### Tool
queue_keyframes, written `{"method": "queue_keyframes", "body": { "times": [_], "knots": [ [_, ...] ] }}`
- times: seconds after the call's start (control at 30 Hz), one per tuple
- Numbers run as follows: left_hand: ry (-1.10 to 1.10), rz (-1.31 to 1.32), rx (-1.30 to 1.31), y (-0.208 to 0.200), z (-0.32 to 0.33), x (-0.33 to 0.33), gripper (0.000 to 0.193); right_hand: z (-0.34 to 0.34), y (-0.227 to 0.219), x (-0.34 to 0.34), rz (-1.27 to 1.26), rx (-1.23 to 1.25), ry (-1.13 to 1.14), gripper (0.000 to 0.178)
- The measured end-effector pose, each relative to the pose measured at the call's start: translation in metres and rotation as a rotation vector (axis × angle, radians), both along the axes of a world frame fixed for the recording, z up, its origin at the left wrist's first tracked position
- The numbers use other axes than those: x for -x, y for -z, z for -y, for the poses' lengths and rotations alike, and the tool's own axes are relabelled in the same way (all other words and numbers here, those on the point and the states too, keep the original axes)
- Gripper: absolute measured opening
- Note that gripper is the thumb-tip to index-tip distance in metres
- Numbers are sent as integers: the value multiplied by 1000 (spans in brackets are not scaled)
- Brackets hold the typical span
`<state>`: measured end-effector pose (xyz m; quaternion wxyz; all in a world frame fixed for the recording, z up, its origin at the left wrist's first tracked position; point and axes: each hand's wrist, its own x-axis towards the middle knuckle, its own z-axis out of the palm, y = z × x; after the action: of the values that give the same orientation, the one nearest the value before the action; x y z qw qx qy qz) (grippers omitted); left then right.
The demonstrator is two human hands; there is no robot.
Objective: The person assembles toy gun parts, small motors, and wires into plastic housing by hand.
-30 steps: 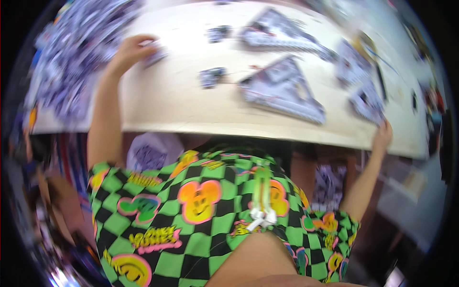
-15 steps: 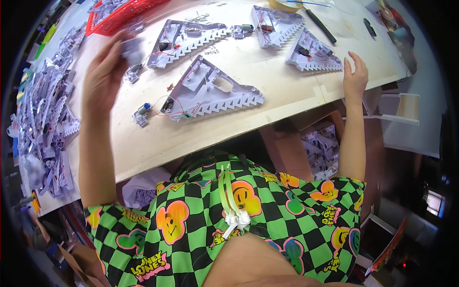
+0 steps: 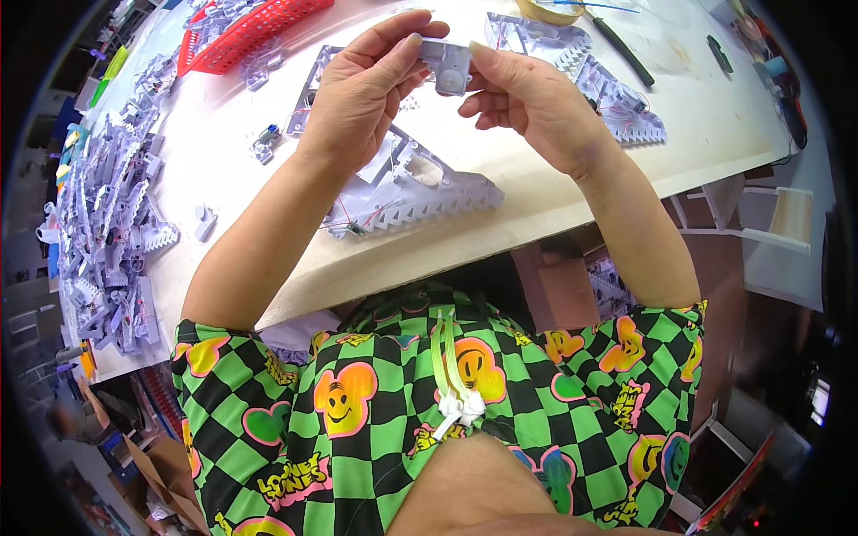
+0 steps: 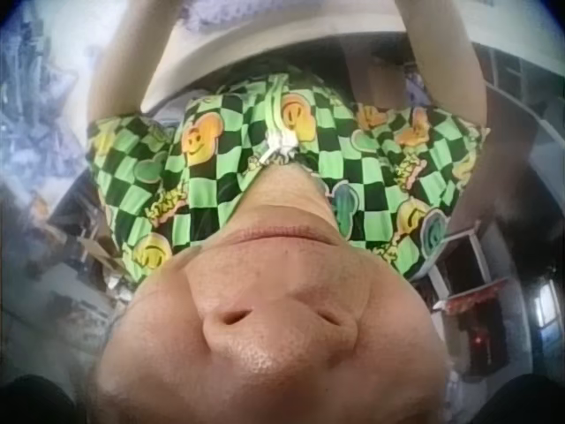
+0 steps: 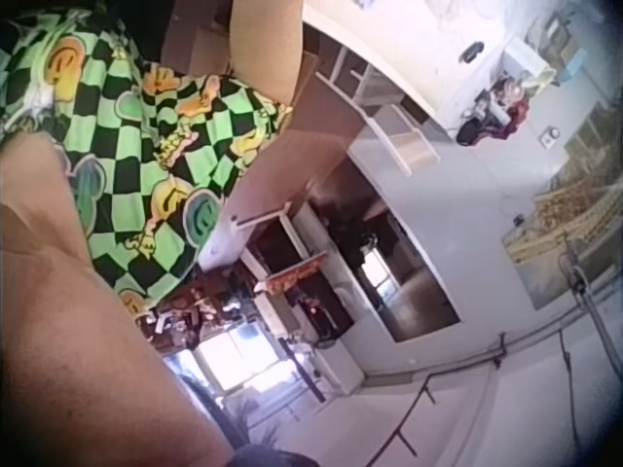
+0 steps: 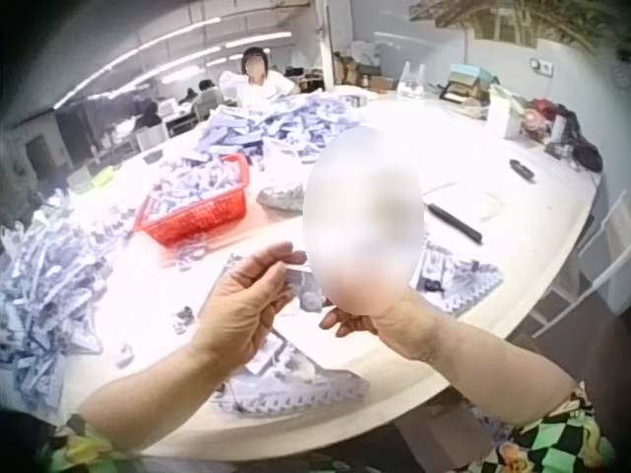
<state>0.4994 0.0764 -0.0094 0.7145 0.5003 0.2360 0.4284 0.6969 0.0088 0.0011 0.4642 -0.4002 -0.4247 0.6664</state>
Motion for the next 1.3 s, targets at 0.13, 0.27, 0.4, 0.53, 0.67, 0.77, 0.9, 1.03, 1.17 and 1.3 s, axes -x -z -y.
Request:
{"method": "queue_keyframes", "body": {
  "times": [0.13, 0.27, 0.4, 0.53, 0.67, 0.77, 0.9, 1.03, 1.17, 1.3],
  "knots": [
    [-7, -15, 8, -10, 10, -9, 33, 1, 8, -2, 22, -56, 62, 38],
    [-74, -113, 127, -9, 18, -10, 38, 3, 10, 0, 319, -343, 261, 32],
    [49, -79, 176, -12, 36, -10, 39, 3, 7, 3, 1027, -922, 444, 31],
    [34, -158, 141, -5, 21, -4, 35, 7, 2, 6, 1076, -885, 342, 35],
    [72, -509, -114, -13, -4, 5, 28, -11, -27, 3, 1133, -1323, 283, 25],
    [92, -469, -166, -17, -23, -5, 25, -23, -33, -17, 1335, -1327, 135, 25],
    [102, -484, -181, -28, -31, -20, 26, -29, -51, -21, 1392, -1265, 162, 21],
    [10, -416, -242, -10, -42, -33, 32, -37, -44, -37, 1313, -1114, 217, 18],
    [-102, -1052, -1151, 21, -51, -26, 47, -58, -31, -51, 1059, -563, 342, 19],
    [-28, -1166, -1184, 20, -39, -41, 45, -70, -16, -36, 1055, -573, 356, 19]
  ]
}}
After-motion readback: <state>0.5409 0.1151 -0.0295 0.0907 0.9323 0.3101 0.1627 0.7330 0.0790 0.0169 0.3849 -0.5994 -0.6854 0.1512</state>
